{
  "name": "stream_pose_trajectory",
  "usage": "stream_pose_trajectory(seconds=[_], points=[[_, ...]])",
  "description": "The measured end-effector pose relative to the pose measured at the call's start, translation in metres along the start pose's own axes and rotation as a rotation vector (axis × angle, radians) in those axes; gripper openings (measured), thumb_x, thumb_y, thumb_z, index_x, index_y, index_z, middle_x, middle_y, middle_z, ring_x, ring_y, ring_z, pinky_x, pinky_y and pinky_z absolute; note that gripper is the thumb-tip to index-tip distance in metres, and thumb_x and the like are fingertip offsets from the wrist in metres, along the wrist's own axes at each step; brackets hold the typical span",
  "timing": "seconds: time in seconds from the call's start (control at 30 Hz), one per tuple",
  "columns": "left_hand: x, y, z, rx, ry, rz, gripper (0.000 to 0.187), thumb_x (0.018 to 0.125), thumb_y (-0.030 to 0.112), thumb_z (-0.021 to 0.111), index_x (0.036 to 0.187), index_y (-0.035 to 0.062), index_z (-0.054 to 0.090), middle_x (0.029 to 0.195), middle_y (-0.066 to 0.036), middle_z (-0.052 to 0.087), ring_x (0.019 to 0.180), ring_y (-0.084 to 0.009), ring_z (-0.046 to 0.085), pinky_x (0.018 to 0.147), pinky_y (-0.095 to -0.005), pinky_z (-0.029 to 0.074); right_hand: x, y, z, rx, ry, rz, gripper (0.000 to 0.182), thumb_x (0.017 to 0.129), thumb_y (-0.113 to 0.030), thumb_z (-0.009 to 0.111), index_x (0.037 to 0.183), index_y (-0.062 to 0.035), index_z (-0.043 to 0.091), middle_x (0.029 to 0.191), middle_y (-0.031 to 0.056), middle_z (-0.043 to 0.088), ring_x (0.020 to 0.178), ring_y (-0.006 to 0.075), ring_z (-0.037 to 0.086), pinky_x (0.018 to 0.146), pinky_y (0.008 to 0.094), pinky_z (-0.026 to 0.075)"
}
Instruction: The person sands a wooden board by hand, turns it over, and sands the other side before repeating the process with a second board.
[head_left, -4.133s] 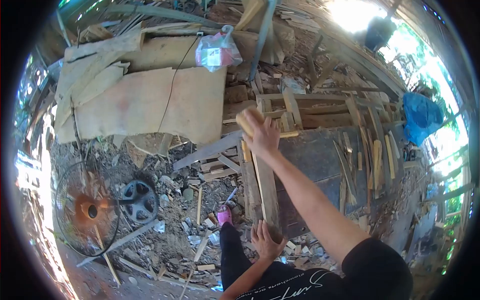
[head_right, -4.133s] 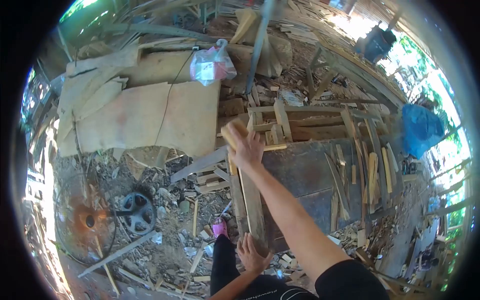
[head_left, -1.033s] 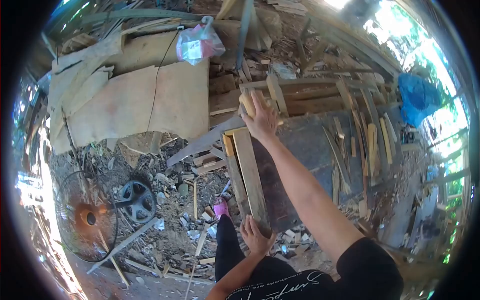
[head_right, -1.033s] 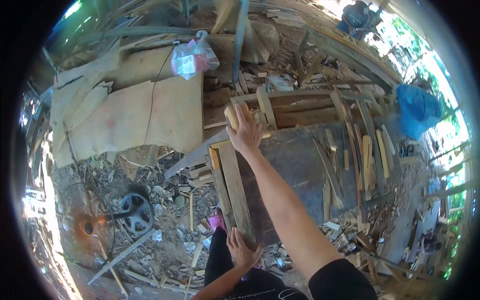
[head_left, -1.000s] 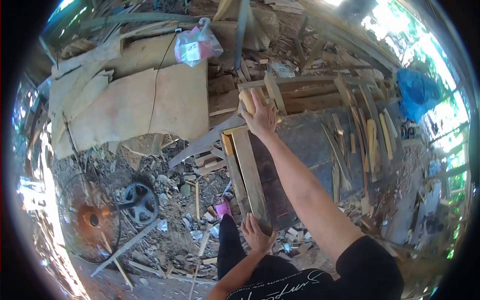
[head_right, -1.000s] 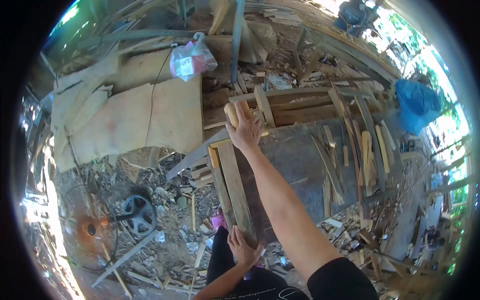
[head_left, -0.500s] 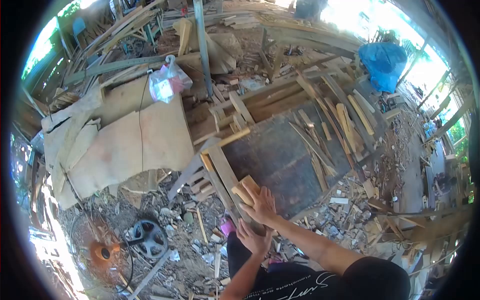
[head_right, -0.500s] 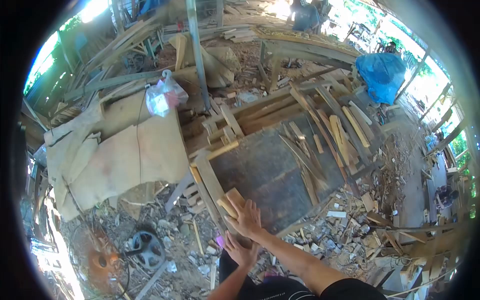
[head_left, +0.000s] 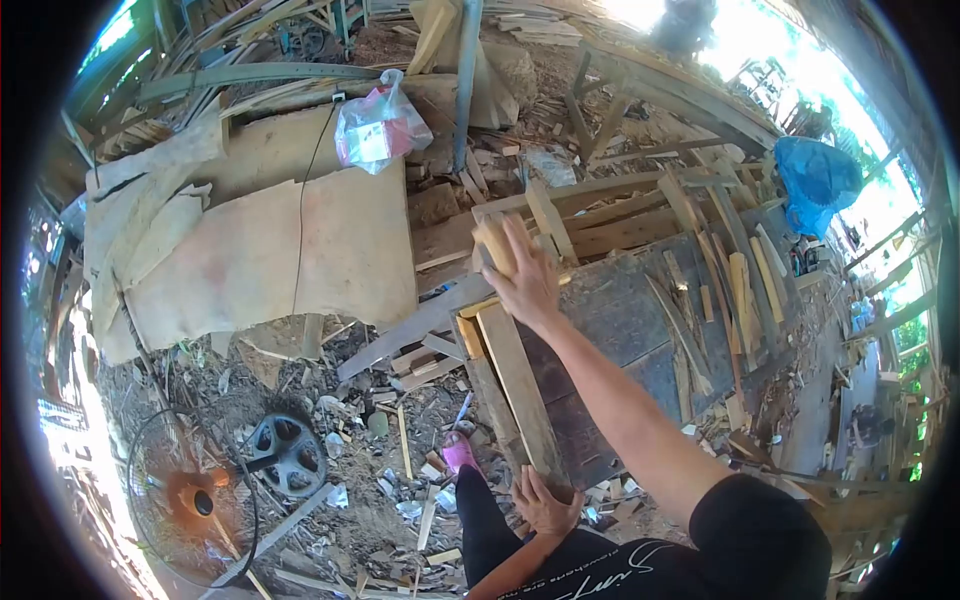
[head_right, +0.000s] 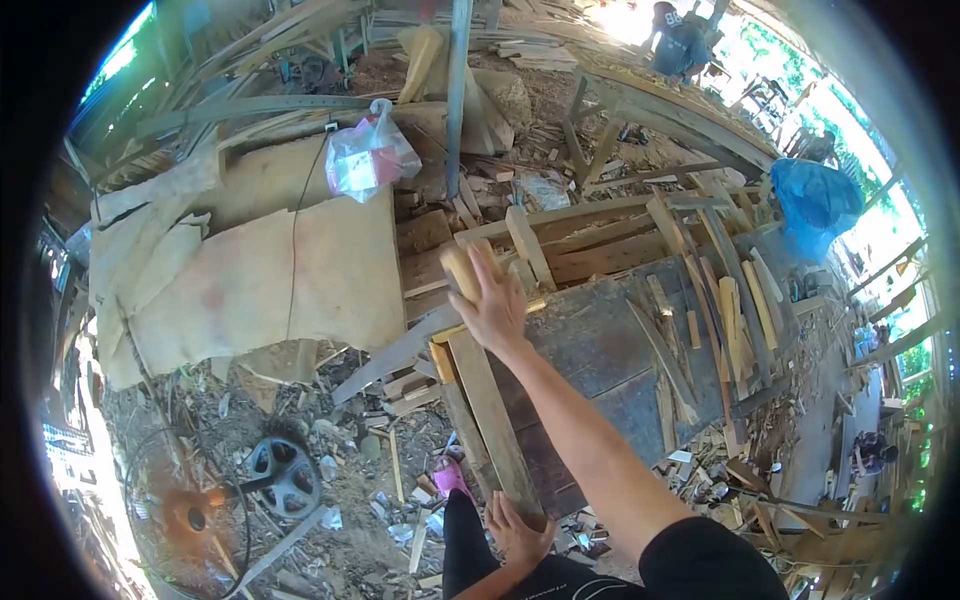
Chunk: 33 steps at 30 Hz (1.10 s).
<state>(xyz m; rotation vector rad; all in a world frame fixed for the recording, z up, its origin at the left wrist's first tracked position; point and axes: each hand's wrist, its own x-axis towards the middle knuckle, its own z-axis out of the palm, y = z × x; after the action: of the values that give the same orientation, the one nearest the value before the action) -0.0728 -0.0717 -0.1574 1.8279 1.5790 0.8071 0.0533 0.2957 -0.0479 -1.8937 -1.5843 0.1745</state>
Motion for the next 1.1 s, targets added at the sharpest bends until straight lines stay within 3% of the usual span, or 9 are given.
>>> stream_pose_trajectory(seconds=[0.1,0.3,0.33,0.53,0.63,0.8,0.83,0.97,1.1], points=[[-0.002,0.0,0.001,0.019,0.013,0.005,0.11,0.069,0.039,0.082,0.151,-0.0085,0.026,0.15,-0.027,0.036,0.14,-0.0464,0.032,0.117,-0.0603,0.025,-0.093,0.037,-0.045,-0.072,0.171,-0.165,0.087,0.083,-0.045,0.077,0.158,-0.0305,0.036,0.134,0.0196,0.057,0.107,0.0421,0.055,0.099,0.0516,0.041],[-0.006,0.025,-0.011,0.093,-0.011,-0.14,0.116,0.067,0.044,0.084,0.155,-0.0013,0.025,0.153,-0.023,0.036,0.14,-0.047,0.031,0.115,-0.0605,0.025,-0.275,0.089,-0.12,-0.415,-0.032,0.32,0.082,0.085,-0.041,0.075,0.158,-0.0327,0.037,0.134,0.0216,0.053,0.12,0.0415,0.049,0.099,0.0551,0.038],[-0.007,0.03,-0.012,0.103,-0.001,-0.129,0.116,0.067,0.044,0.084,0.155,-0.0013,0.025,0.153,-0.023,0.036,0.14,-0.047,0.031,0.115,-0.0605,0.025,-0.288,0.092,-0.125,-0.456,-0.11,0.456,0.083,0.086,-0.041,0.075,0.158,-0.0368,0.034,0.13,0.0244,0.051,0.119,0.0429,0.048,0.098,0.0569,0.038],[-0.005,0.057,-0.018,0.274,-0.113,-0.374,0.107,0.073,0.044,0.081,0.156,0.0009,0.029,0.142,-0.021,0.045,0.136,-0.0468,0.034,0.109,-0.0578,0.029,-0.294,0.098,-0.129,-0.454,-0.164,0.468,0.088,0.087,-0.044,0.073,0.16,-0.0443,0.023,0.13,0.0266,0.047,0.121,0.0438,0.047,0.098,0.058,0.038],[-0.014,0.029,0.012,0.078,0.063,-0.253,0.108,0.071,0.035,0.084,0.156,-0.0002,0.028,0.131,-0.022,0.051,0.125,-0.0456,0.045,0.106,-0.0536,0.036,-0.295,0.098,-0.13,-0.459,-0.139,0.455,0.085,0.088,-0.043,0.072,0.159,-0.0467,0.024,0.127,0.0248,0.049,0.122,0.0425,0.048,0.099,0.0565,0.038],[-0.02,0.023,0.022,-1.062,-0.24,-0.318,0.097,0.085,0.005,0.077,0.161,0.0,0.017,0.135,-0.02,0.055,0.119,-0.0291,0.06,0.101,-0.0374,0.049,-0.295,0.094,-0.131,-0.46,-0.153,0.476,0.087,0.088,-0.043,0.073,0.159,-0.0467,0.022,0.131,0.0243,0.047,0.125,0.0417,0.046,0.101,0.0569,0.038],[-0.021,0.022,0.021,-1.115,-0.291,-0.307,0.092,0.09,-0.002,0.07,0.162,0.0025,0.013,0.139,-0.018,0.055,0.121,-0.0231,0.06,0.102,-0.0329,0.049,-0.292,0.092,-0.134,-0.441,-0.196,0.516,0.088,0.088,-0.042,0.073,0.159,-0.0469,0.021,0.134,0.0243,0.045,0.127,0.0417,0.045,0.104,0.0578,0.036],[-0.023,0.017,0.009,-1.261,-0.343,-0.398,0.092,0.09,-0.003,0.07,0.162,0.0034,0.014,0.137,-0.016,0.057,0.116,-0.0223,0.062,0.099,-0.0354,0.051,-0.291,0.091,-0.134,-0.45,-0.205,0.526,0.088,0.088,-0.042,0.073,0.159,-0.047,0.021,0.133,0.0243,0.046,0.127,0.0422,0.045,0.103,0.0588,0.037],[-0.011,0.018,0.006,-1.273,-0.169,-0.526,0.088,0.09,-0.005,0.069,0.161,0.0034,0.016,0.131,-0.015,0.059,0.114,-0.0213,0.063,0.097,-0.0374,0.053,-0.291,0.09,-0.133,-0.453,-0.19,0.508,0.087,0.088,-0.042,0.073,0.159,-0.0468,0.022,0.133,0.0251,0.046,0.126,0.0438,0.045,0.103,0.0594,0.037]])
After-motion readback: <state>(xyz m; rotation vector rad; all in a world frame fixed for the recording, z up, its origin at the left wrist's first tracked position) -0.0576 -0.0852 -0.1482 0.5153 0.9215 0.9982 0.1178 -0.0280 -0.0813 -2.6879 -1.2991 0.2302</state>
